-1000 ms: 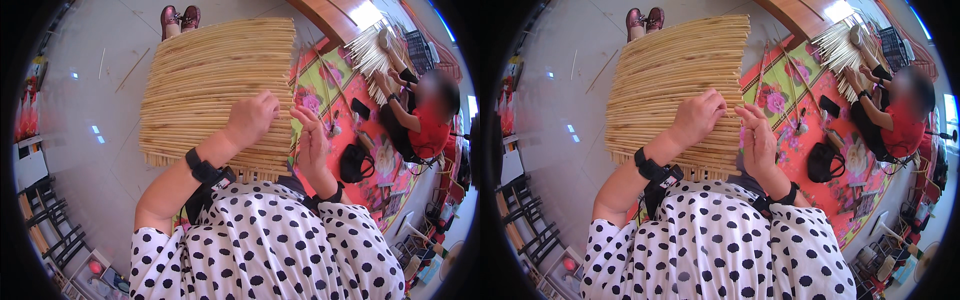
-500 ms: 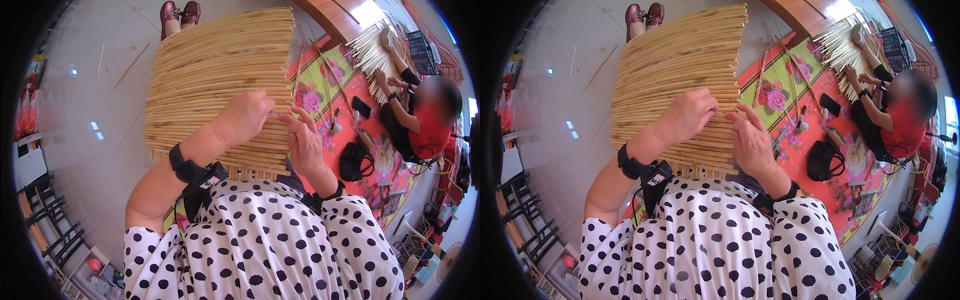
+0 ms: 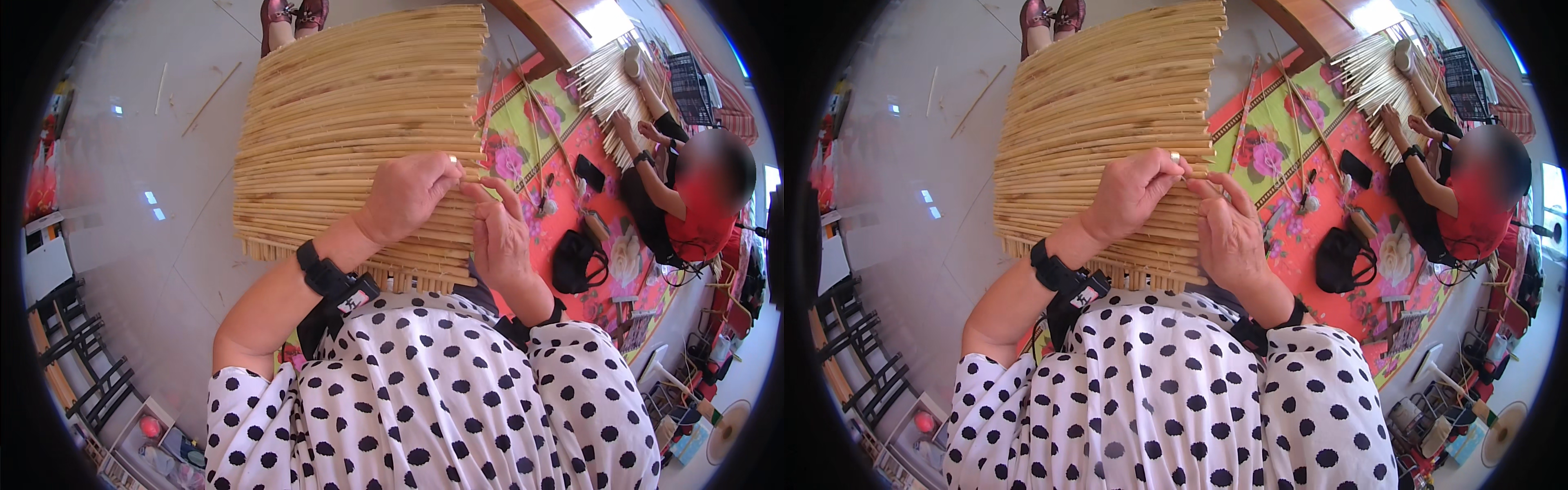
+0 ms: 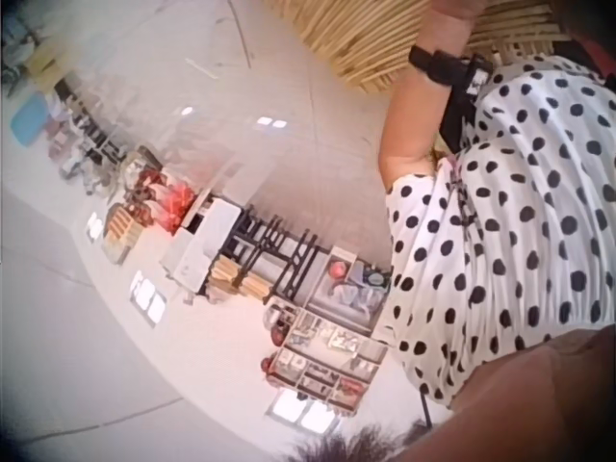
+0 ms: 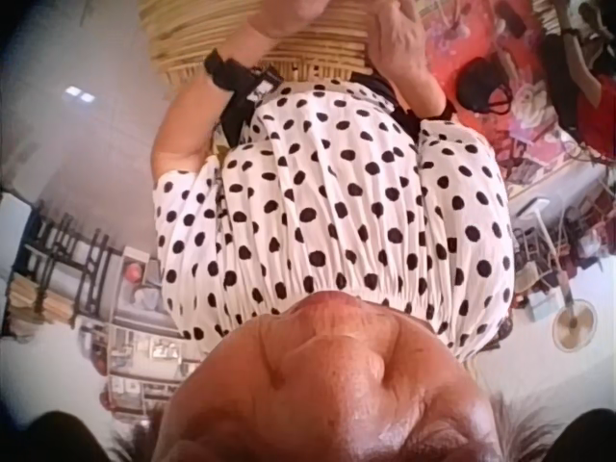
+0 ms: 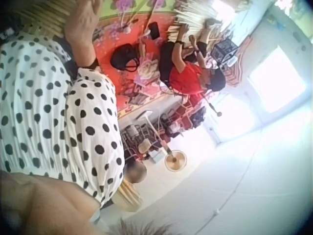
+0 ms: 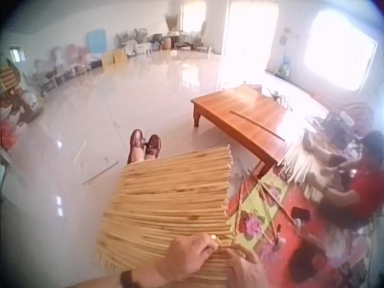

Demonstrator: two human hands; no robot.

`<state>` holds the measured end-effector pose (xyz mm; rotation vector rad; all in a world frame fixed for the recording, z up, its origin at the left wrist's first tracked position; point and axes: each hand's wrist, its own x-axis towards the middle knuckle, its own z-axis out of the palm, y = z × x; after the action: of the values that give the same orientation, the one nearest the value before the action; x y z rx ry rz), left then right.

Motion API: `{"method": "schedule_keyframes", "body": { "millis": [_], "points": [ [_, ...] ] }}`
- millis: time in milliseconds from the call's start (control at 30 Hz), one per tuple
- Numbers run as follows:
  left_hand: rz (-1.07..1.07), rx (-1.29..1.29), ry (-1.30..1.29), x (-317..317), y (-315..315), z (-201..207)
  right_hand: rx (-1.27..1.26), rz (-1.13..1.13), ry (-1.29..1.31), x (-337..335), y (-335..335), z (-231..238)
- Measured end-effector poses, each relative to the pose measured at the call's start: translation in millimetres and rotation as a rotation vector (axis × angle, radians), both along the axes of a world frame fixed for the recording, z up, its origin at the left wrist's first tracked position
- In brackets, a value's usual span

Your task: The person sits on the floor and weaves a bamboo mat using thin bamboo strips and a white string. They use a small knife to cut the string and adjust the bamboo strips to ensure a tight weave.

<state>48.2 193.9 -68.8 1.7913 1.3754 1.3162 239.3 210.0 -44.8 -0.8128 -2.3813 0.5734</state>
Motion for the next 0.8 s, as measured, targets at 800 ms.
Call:
{"method": "schedule_keyframes", "body": {
  "millis": [800],
  "points": [
    [0.151,0.168,-0.944,-120,-48,110,-0.748,0.723,0.625,-104,-12,53]
  ]
}}
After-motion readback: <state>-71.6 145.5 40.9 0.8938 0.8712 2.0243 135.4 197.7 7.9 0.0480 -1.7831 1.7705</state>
